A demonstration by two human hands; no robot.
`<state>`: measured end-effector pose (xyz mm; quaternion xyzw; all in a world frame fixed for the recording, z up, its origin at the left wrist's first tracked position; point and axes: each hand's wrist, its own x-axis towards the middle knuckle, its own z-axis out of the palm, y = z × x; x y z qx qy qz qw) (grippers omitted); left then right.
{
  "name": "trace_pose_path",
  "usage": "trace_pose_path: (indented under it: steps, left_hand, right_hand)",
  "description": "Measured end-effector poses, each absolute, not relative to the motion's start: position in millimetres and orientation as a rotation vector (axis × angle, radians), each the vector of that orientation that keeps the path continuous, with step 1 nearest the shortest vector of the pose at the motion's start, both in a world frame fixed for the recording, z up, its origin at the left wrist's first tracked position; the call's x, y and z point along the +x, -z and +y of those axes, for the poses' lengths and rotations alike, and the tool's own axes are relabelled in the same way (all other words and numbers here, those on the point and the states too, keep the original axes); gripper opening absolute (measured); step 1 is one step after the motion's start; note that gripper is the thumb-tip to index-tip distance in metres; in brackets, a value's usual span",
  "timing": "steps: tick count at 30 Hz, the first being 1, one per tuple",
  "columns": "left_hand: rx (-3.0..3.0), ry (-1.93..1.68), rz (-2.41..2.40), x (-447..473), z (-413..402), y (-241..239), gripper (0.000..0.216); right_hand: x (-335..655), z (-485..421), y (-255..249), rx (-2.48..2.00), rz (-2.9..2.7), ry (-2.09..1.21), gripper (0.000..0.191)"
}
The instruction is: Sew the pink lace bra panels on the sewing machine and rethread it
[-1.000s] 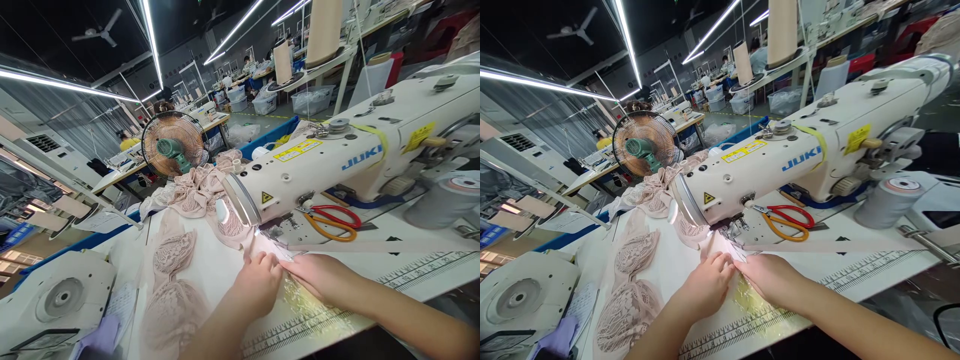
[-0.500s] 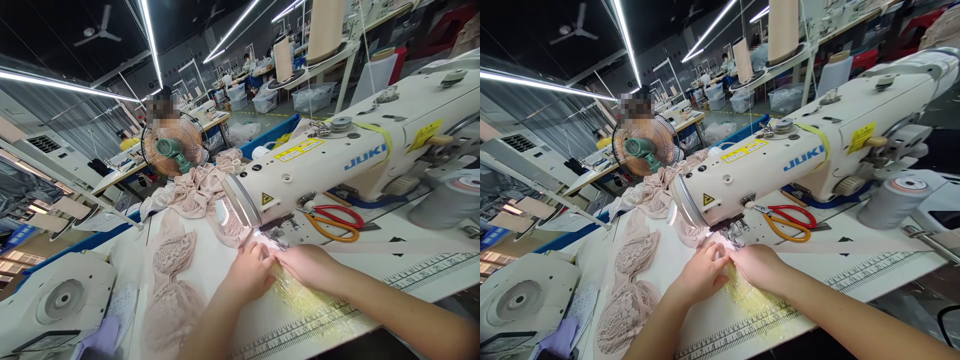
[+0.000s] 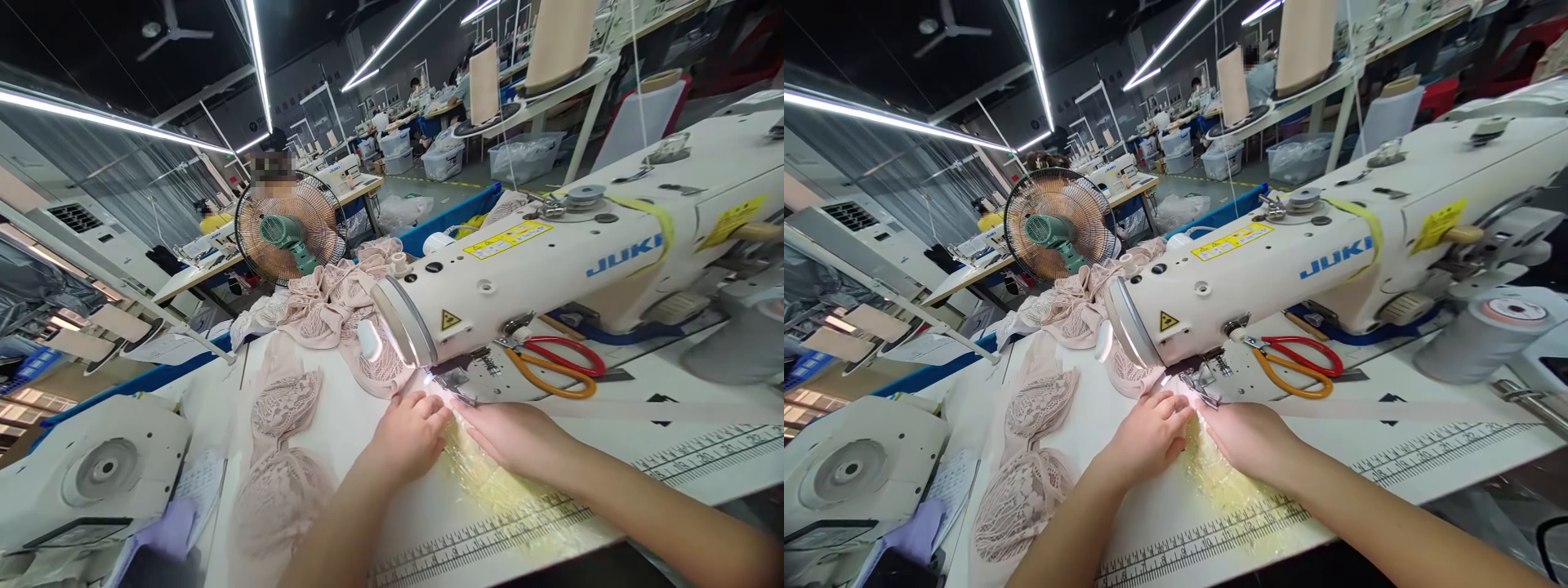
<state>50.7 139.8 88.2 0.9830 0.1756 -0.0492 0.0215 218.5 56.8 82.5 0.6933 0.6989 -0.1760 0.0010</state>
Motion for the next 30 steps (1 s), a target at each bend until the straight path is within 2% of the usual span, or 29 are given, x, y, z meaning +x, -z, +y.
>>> trace_pose_path:
  steps: [14, 25, 30]
  left_hand:
    - [3.078, 0.046, 0.557, 49, 146, -82, 0.033]
    - [3.149, -0.124, 0.537, 50, 152, -70, 0.032]
    - [3.148, -0.069, 0.651, 52, 156, -65, 0.035]
  right_hand:
    - [209, 65, -95, 2.125, 2.085, 0.525, 0.056]
    - [205, 68, -83, 2.143, 2.045, 0.504, 0.064]
    - [206, 61, -73, 2.179, 2.111, 0.441, 0.062]
